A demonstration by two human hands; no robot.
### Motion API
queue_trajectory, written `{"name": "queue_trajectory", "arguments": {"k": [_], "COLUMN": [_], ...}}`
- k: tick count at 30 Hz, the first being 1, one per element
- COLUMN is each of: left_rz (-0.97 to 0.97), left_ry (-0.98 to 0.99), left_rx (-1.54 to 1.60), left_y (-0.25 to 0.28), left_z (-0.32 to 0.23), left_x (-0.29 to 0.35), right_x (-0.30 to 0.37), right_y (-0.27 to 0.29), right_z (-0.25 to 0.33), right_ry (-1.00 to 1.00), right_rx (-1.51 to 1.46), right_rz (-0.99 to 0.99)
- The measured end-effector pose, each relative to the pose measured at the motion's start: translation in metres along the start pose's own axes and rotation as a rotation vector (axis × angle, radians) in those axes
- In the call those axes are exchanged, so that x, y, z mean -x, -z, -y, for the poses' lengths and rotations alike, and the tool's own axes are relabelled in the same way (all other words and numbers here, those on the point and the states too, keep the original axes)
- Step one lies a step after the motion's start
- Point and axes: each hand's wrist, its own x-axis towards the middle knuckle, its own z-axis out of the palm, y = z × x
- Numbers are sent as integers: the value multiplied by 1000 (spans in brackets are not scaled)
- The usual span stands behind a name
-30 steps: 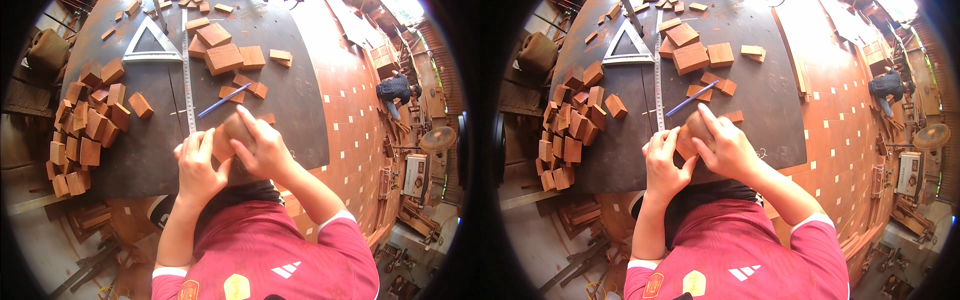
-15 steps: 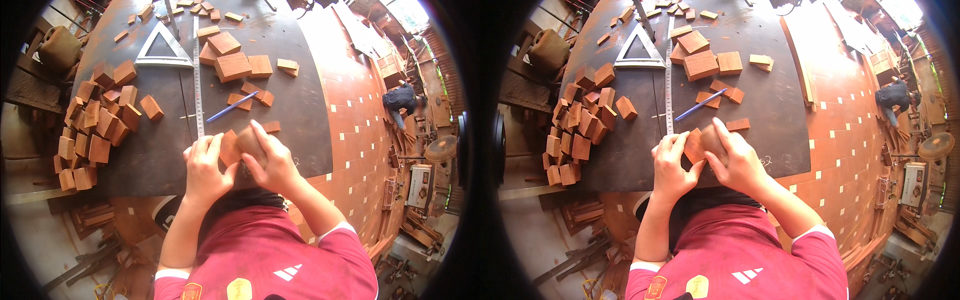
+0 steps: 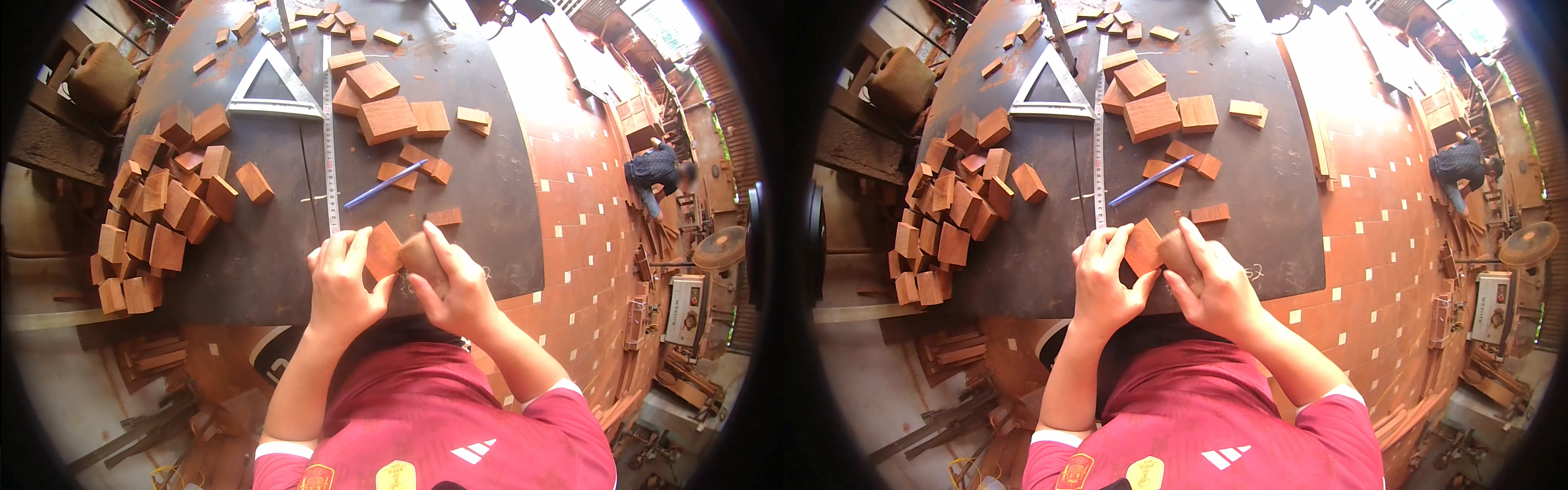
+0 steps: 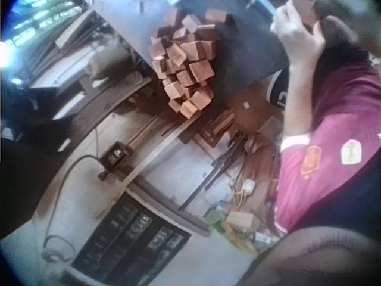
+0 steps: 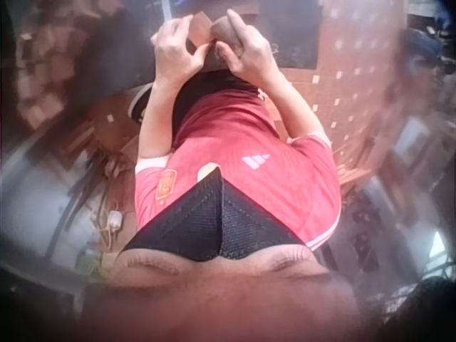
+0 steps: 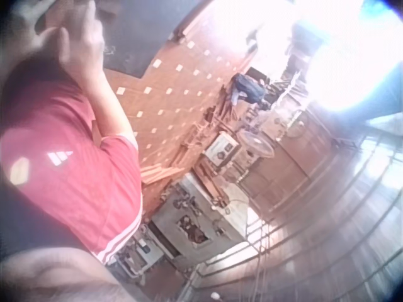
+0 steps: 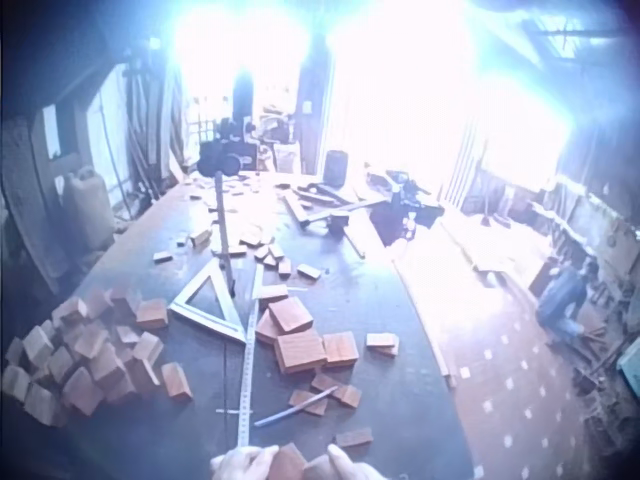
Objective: The person smooths small rectangular wooden blocks by rubbing them against a cylindrical sanding block. They handle the blocks one at a time, rotating them to sand different faces, and place the finished pieces back on the workbench.
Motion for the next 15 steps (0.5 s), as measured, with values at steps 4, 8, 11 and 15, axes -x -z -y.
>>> {"name": "queue_trajectory", "arguments": {"k": [4,8,11,15], "left_rz": [9,-13,-11,9], "left_ry": [10,20,17,28], "left_rx": [6,0,3,6], "left_y": [-3,-3,-4,-6], "left_z": [-1,-1,-2,-4], "left_x": [2,5,5,2], "right_x": [-28,-3,2,-35], "right_y": [-16,-1,3,-12], "right_z": [-10,-2,-3,-22], "right_ry": [-5,-43,-53,-41], "right_rx": [-15,-34,-21,3], "right_rz": [-24,3,10,-13]}}
